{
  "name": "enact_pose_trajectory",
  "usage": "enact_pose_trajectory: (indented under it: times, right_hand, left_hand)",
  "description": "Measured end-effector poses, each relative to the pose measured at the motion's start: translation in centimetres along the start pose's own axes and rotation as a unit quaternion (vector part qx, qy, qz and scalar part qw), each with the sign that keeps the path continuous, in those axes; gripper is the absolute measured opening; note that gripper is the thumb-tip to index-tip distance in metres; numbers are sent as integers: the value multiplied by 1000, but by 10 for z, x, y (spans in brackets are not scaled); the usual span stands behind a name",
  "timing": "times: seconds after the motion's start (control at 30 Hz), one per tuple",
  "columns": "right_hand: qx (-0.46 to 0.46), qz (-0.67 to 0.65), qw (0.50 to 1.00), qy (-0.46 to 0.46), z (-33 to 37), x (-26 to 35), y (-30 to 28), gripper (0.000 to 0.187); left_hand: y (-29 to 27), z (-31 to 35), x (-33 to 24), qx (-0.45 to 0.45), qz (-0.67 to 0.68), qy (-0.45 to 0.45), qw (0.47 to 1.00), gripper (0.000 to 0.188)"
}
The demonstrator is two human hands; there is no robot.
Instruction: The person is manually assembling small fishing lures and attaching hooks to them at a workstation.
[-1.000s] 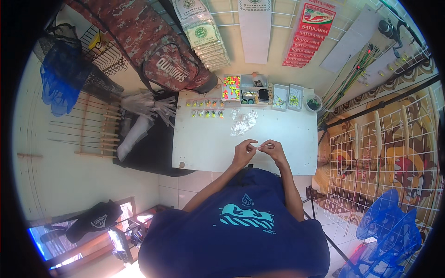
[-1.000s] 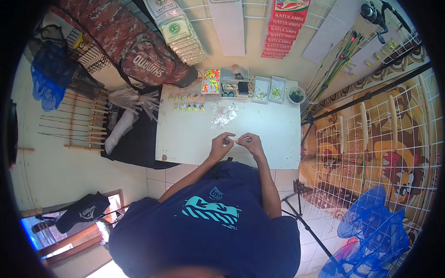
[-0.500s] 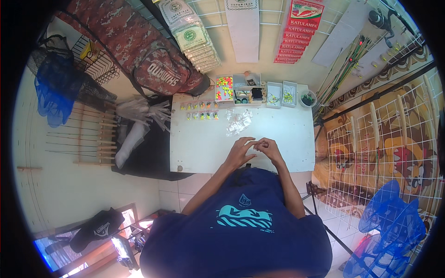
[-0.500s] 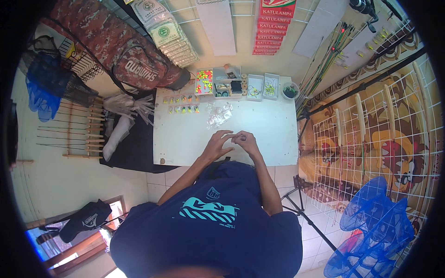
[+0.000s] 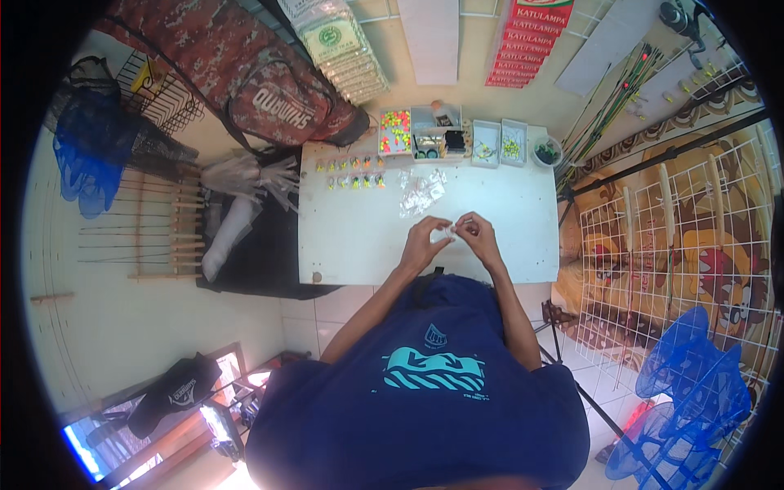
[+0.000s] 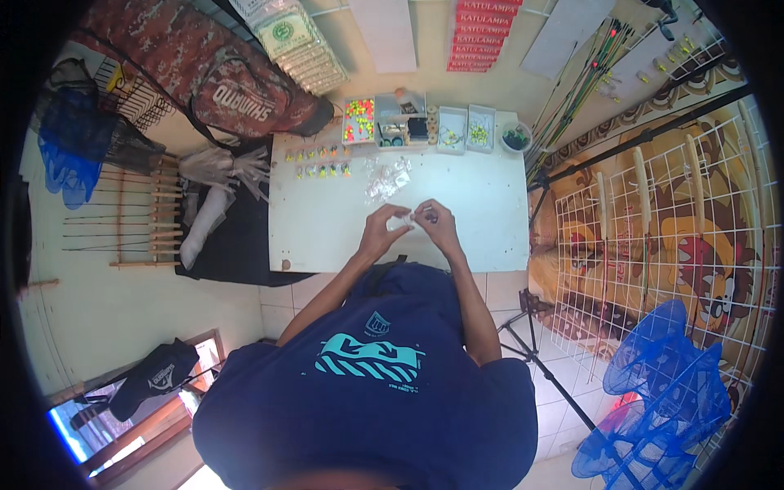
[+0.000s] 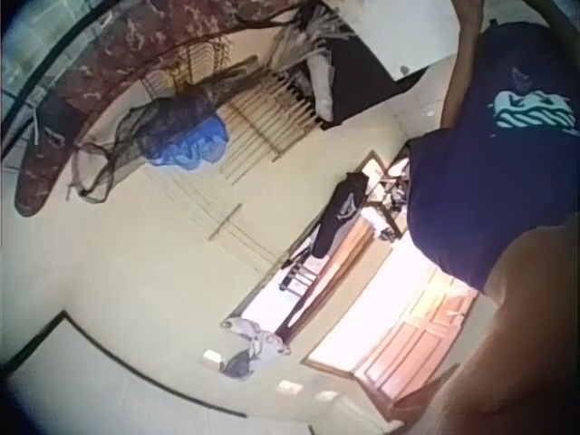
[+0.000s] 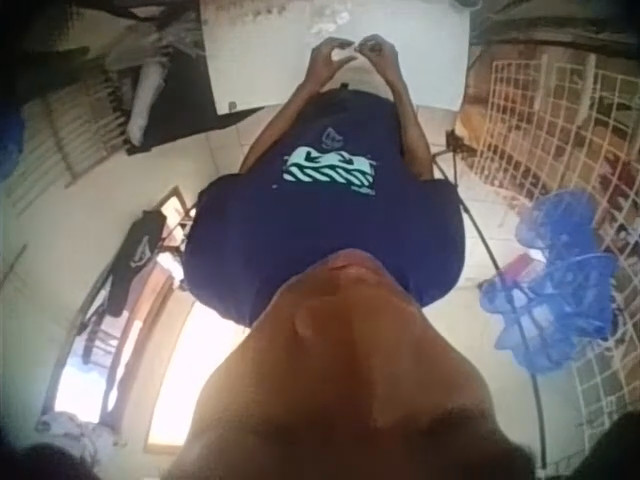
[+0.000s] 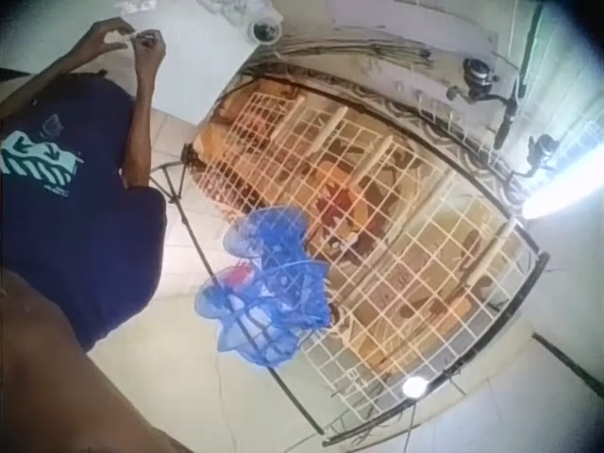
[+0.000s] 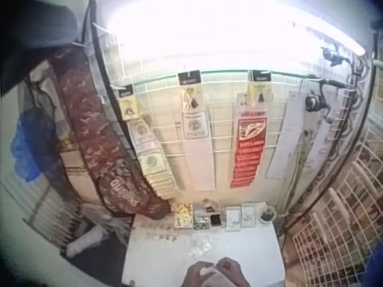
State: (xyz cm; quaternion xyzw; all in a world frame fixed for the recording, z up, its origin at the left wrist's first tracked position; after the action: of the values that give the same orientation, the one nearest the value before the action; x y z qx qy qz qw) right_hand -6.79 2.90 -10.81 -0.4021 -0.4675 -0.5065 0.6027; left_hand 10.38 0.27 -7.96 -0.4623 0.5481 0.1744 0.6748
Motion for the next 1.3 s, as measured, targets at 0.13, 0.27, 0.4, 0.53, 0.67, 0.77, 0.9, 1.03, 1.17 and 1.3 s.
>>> enact_pose_trajectory:
  times: [0.13, 0.27, 0.4, 0.53, 0.67, 0.77, 0.9, 1.03, 1.17, 1.3]
  right_hand:
    - [-1, 26, 999, -46, 1, 2, -5, 10]
    - [16, 67, 993, -95, 2, 5, 0, 22]
    - [34, 53, 997, -55, 4, 8, 2, 25]
    - [50, 35, 997, -55, 6, 12, 1, 19]
    - [53, 57, 997, 2, 6, 9, 2, 20]
    - [23, 74, 997, -28, 2, 4, 0, 23]
    - [24, 10, 999, -21, -4, -6, -3, 24]
    - [41, -60, 997, 21, -3, 4, -5, 24]
    - [52, -217, 973, 54, -4, 0, -7, 26]
    - [19, -165, 984, 66, -6, 1, -10, 24]
  left_hand:
    - [-6, -6, -5, -28, 19, -30, 999, 34]
    - [-8, -6, -5, -22, 37, -51, 998, 32]
    - [-5, -6, -5, -16, 42, -45, 998, 34]
    - [-3, -6, -3, -23, 18, -59, 998, 36]
    - [2, -9, 0, -9, 19, -56, 998, 37]
    - [6, -13, 0, -2, 25, -54, 998, 36]
    - [9, -15, 10, -18, 68, -95, 993, 38]
    - [5, -16, 17, 25, 140, -134, 981, 47]
    - [2, -17, 30, 55, 150, -147, 976, 52]
    - [-3, -23, 8, 45, 108, -151, 982, 50]
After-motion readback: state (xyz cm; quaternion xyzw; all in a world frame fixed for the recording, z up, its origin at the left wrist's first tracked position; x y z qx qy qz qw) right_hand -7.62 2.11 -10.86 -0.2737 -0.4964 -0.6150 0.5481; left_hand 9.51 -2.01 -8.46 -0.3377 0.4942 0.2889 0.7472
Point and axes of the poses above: each hand's wrist, its own z-axis away from the middle knuckle, its own y-axis out of the palm, x = y × z, the point moved 1 cm from there along -z, towards the middle knuckle, and after that the axes turned 12 degrees about x, right-handed, at the moved point
